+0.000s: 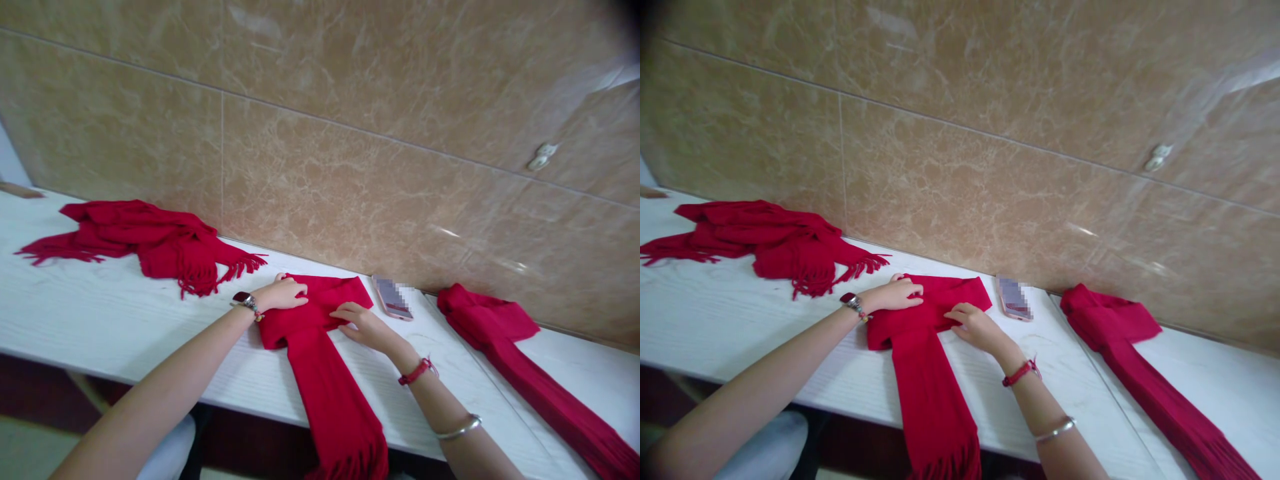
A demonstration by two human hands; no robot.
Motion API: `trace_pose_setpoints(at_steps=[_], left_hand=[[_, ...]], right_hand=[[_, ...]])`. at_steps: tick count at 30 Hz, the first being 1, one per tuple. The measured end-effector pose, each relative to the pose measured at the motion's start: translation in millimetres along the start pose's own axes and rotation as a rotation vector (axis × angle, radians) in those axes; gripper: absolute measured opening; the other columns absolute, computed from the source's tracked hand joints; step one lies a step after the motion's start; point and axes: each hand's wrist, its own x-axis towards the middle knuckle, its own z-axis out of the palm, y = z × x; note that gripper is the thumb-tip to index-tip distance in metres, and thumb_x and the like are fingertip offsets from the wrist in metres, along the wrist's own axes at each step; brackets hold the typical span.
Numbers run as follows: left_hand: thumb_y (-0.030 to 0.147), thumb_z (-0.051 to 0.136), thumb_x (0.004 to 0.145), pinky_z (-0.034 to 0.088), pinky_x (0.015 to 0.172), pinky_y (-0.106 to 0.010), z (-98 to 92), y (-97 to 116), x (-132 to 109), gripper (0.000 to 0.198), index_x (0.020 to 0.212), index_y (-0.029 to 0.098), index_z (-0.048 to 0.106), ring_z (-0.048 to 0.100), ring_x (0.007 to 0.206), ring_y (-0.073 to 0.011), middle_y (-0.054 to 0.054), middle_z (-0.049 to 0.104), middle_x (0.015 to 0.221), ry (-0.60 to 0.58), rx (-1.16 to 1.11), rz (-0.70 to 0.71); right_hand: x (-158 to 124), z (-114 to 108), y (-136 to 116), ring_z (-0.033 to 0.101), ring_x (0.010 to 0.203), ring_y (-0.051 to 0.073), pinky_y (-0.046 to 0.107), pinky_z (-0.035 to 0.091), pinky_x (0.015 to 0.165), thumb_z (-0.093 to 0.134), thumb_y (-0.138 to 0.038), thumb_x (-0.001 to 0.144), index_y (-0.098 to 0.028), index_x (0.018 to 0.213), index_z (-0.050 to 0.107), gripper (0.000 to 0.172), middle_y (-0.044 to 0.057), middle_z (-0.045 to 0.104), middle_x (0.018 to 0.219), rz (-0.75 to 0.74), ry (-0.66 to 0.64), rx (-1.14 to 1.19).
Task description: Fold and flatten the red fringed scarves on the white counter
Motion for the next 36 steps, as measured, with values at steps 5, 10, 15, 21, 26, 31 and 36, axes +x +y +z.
trace_pose_setpoints(at_steps=[5,10,15,21,26,31,36], left_hand=[[0.027,0.052,0.078,0.019,0.102,-0.039,-9.3,19.2,-11.1,0.029,0.106,0.026,0.054,0.04,0.117,-0.0213,-0.004,0.049,0.124,0.108,-0.031,0.086],[0.045,0.055,0.076,0.016,0.105,-0.038,-15.9,40.8,-26.6,0.049,0.118,0.02,0.051,0.026,0.129,-0.0241,-0.008,0.038,0.138,-0.217,-0.091,0.237],[0.03,0.045,0.083,0.01,0.106,-0.044,-10.9,51.4,-39.8,0.05,0.131,0.019,0.037,0.015,0.133,-0.0237,-0.008,0.028,0.142,-0.298,-0.126,0.194],[0.023,0.036,0.089,0.025,0.103,-0.028,-23.8,34.6,-37.8,0.037,0.124,0.022,0.048,0.034,0.126,-0.0144,-0.004,0.042,0.135,-0.202,-0.254,0.312],[0.016,0.035,0.086,0.042,0.08,-0.028,-28.1,-2.1,-28.7,0.027,0.089,0.012,0.061,0.057,0.087,-0.0176,-0.01,0.064,0.091,0.267,-0.047,-0.172],[0.015,0.044,0.081,0.041,0.07,-0.025,-35.2,1.1,-46.3,0.014,0.081,0.015,0.059,0.055,0.077,-0.0157,-0.005,0.061,0.082,0.2,0.044,0.001],[0.023,0.058,0.075,0.038,0.076,-0.025,-38.2,38.4,-88.8,0.012,0.087,0.02,0.059,0.052,0.082,-0.0144,-0.002,0.057,0.092,0.084,0.158,0.442]], right_hand=[[5.6,0.9,-5.5,0.056,0.09,0.017,0.029,0.046,0.079,0.043,-0.011,0.083,-0.016,0.105,0.062,0.029,0.009,0.062,0.095,-0.026,-0.038,-0.135],[6.3,1.8,2.3,0.058,0.081,0.016,0.028,0.046,0.075,0.047,-0.011,0.082,-0.016,0.089,0.066,0.021,0.006,0.065,0.086,-0.06,0.041,0.007],[6.2,1.4,14.3,0.059,0.077,0.015,0.027,0.046,0.071,0.054,-0.012,0.079,-0.017,0.081,0.067,0.014,0.005,0.066,0.079,-0.069,0.049,0.138],[2.0,0.4,12.0,0.058,0.084,0.016,0.029,0.047,0.076,0.056,-0.017,0.078,-0.017,0.095,0.065,0.02,0.007,0.062,0.093,-0.056,0.09,0.085],[7.7,7.6,-11.7,0.055,0.097,0.02,0.035,0.044,0.084,0.051,-0.02,0.081,-0.019,0.111,0.058,0.031,0.009,0.062,0.104,-0.16,0.119,-0.156],[14.8,9.4,-26.0,0.057,0.086,0.019,0.03,0.044,0.078,0.048,-0.016,0.083,-0.017,0.103,0.062,0.024,0.008,0.065,0.093,-0.133,0.026,-0.287],[15.2,7.4,-27.1,0.058,0.083,0.018,0.029,0.042,0.077,0.051,-0.017,0.083,-0.016,0.098,0.064,0.02,0.007,0.065,0.089,-0.097,0.023,-0.317]])
